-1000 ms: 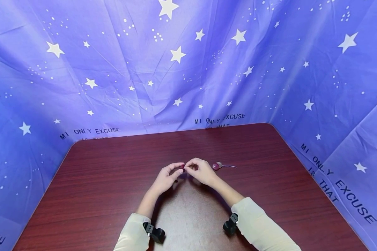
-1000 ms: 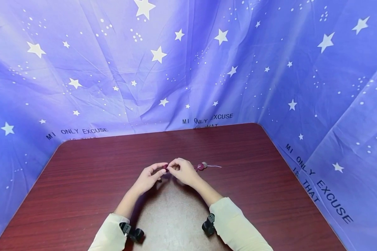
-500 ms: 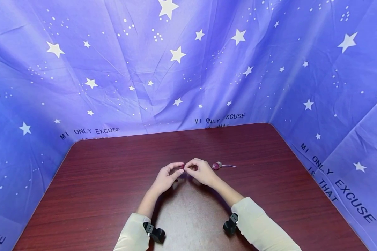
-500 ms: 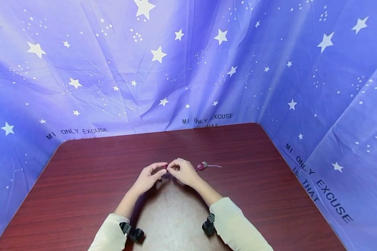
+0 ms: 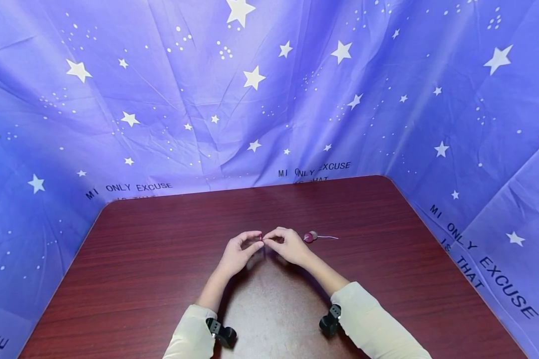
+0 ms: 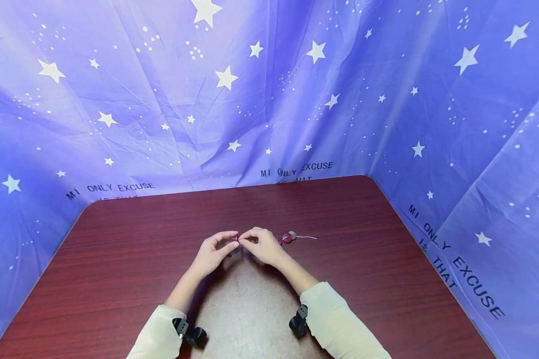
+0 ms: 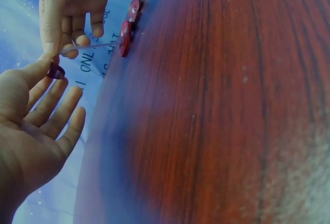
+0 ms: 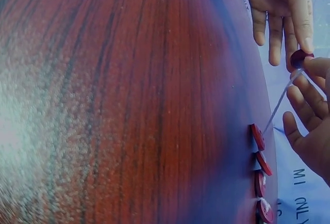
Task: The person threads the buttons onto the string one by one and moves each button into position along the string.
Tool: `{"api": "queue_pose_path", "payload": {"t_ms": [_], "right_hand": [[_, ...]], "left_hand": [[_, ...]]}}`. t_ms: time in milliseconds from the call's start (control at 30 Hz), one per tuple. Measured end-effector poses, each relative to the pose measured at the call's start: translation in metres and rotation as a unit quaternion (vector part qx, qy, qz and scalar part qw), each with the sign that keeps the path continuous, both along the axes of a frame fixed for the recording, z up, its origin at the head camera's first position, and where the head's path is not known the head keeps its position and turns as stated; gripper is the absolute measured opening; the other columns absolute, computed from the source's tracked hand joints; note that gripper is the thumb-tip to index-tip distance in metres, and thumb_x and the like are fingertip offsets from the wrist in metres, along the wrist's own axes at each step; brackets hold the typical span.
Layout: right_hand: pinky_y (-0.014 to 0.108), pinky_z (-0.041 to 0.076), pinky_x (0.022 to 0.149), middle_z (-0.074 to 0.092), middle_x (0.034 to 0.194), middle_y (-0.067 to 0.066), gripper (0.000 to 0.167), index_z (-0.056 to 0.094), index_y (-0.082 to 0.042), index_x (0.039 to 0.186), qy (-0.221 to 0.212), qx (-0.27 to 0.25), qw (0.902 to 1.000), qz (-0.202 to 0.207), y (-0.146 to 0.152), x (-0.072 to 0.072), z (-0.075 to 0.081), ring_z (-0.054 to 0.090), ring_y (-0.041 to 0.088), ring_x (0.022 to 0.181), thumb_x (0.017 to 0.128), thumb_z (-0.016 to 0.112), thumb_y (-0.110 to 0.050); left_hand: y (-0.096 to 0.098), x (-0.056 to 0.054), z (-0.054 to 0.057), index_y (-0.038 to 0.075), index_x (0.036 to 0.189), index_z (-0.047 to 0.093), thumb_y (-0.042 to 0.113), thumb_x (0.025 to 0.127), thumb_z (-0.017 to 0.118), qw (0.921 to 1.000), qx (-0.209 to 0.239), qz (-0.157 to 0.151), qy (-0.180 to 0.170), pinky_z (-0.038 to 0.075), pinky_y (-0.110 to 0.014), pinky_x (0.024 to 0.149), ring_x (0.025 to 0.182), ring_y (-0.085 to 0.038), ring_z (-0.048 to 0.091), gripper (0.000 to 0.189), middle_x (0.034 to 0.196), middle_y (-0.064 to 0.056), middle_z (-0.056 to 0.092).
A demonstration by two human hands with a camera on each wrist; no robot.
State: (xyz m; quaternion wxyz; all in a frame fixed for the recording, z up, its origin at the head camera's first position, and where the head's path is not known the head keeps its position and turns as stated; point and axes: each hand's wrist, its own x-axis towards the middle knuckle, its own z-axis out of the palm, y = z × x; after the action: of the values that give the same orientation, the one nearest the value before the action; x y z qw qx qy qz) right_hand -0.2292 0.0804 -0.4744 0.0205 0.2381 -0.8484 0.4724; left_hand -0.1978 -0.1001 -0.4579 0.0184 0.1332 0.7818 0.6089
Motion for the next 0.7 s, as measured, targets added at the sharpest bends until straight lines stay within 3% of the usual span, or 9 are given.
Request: {"api": "queue_pose_path", "payload": {"t_ms": [167,267,433,700], "right_hand": [[0.021,0.05,0.076,0.07,0.093,0.005,0.017,0.072,-0.007,0.096,-0.042,-0.025,0.9988,0.013,0.001,0.001,0.003,0.062,0.009,0.087,0.091,0.061,-0.02],[0.021,0.05,0.075,0.07,0.095,0.01,0.021,0.071,-0.004,0.098,-0.07,-0.046,0.9963,0.018,0.001,0.001,0.004,0.063,0.013,0.086,0.092,0.06,-0.02],[0.022,0.052,0.071,0.071,0.093,0.014,0.023,0.07,-0.001,0.098,-0.092,-0.068,0.9934,0.008,-0.001,0.002,0.004,0.066,0.016,0.083,0.091,0.061,-0.021],[0.019,0.051,0.07,0.073,0.091,0.007,0.018,0.073,-0.007,0.093,-0.089,-0.057,0.9943,-0.016,-0.002,-0.001,-0.002,0.063,0.003,0.078,0.087,0.065,-0.022]], "left_hand": [[0.002,0.0,0.0,-0.009,0.116,0.058,0.005,0.086,0.064,0.9996,-0.016,0.017,0.019,0.053,-0.031,0.082,0.096,-0.033,0.065,0.034,0.105,-0.023,0.066],[0.003,-0.004,-0.009,-0.008,0.116,0.059,0.006,0.085,0.066,0.9989,-0.024,0.033,0.025,0.052,-0.039,0.085,0.097,-0.034,0.064,0.034,0.104,-0.022,0.067],[0.002,-0.012,-0.027,-0.002,0.114,0.062,0.009,0.083,0.069,0.9974,-0.032,0.049,0.042,0.053,-0.033,0.083,0.096,-0.03,0.064,0.034,0.105,-0.017,0.068],[0.0,-0.012,-0.029,0.004,0.115,0.064,0.019,0.084,0.07,0.9935,-0.075,0.037,0.077,0.053,-0.03,0.08,0.097,-0.022,0.063,0.035,0.104,-0.007,0.066]]}}
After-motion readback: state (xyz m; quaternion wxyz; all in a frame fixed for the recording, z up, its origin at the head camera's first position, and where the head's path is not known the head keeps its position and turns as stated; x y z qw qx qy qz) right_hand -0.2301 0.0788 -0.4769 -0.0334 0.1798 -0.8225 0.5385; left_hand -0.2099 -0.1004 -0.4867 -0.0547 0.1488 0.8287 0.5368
